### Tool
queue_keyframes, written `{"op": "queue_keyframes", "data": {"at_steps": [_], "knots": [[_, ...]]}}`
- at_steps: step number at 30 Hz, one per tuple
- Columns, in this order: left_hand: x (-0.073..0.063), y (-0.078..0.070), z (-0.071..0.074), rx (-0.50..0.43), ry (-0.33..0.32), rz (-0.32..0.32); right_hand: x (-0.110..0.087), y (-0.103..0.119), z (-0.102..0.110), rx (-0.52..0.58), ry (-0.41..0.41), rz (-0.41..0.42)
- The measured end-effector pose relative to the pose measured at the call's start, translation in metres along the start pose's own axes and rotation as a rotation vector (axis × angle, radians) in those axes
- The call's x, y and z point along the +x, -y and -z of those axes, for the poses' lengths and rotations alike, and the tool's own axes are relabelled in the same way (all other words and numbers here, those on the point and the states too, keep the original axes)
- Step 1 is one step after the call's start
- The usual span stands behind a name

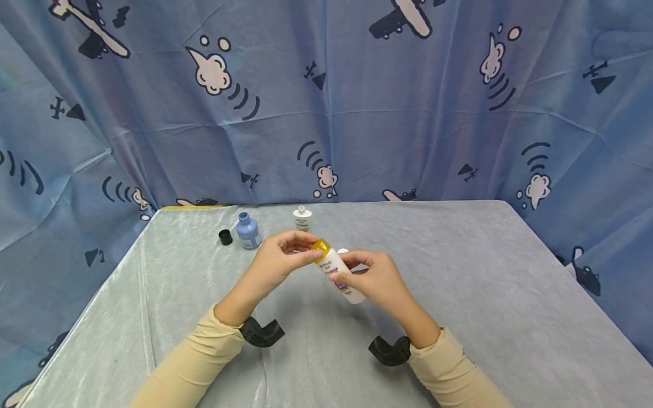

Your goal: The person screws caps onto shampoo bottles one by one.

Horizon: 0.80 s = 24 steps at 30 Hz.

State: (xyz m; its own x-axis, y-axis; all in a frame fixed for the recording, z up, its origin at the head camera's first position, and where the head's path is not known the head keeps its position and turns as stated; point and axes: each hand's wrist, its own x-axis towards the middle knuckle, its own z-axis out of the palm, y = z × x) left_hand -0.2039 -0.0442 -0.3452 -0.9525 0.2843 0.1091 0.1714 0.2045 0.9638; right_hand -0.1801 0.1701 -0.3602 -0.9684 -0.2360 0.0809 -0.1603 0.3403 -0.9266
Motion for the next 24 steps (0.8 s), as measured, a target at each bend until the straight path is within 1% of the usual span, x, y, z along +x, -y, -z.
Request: {"op": "queue_keyframes", "data": {"at_steps": [2, 5, 9, 18, 24], "knots": [[0.0003, 0.0004, -0.0007, 0.003, -0.007, 0.005, 0.0, -0.0001, -0.0008, 0.001, 0.002, 0.008], [0.0006, 0.0013, -0.0003, -0.006, 0.006, 0.004, -0.0006, 0.0005, -0.0012, 0.002, 0.003, 0.008], [0.0003, 0.0011, 0.0012, -0.012, 0.033, -0.021, -0.0011, 0.0025, -0.0012, -0.005, 0.007, -0.001], [-0.0004, -0.0002, 0.0022, -0.011, 0.065, -0.068, -0.001, 0.0026, 0.0011, -0.005, 0.029, 0.014], [-0.0019, -0.0012, 0.0043, -0.013, 0.1, -0.095, -0.0014, 0.0024, 0.0033, -0.018, 0.041, 0.02]]}}
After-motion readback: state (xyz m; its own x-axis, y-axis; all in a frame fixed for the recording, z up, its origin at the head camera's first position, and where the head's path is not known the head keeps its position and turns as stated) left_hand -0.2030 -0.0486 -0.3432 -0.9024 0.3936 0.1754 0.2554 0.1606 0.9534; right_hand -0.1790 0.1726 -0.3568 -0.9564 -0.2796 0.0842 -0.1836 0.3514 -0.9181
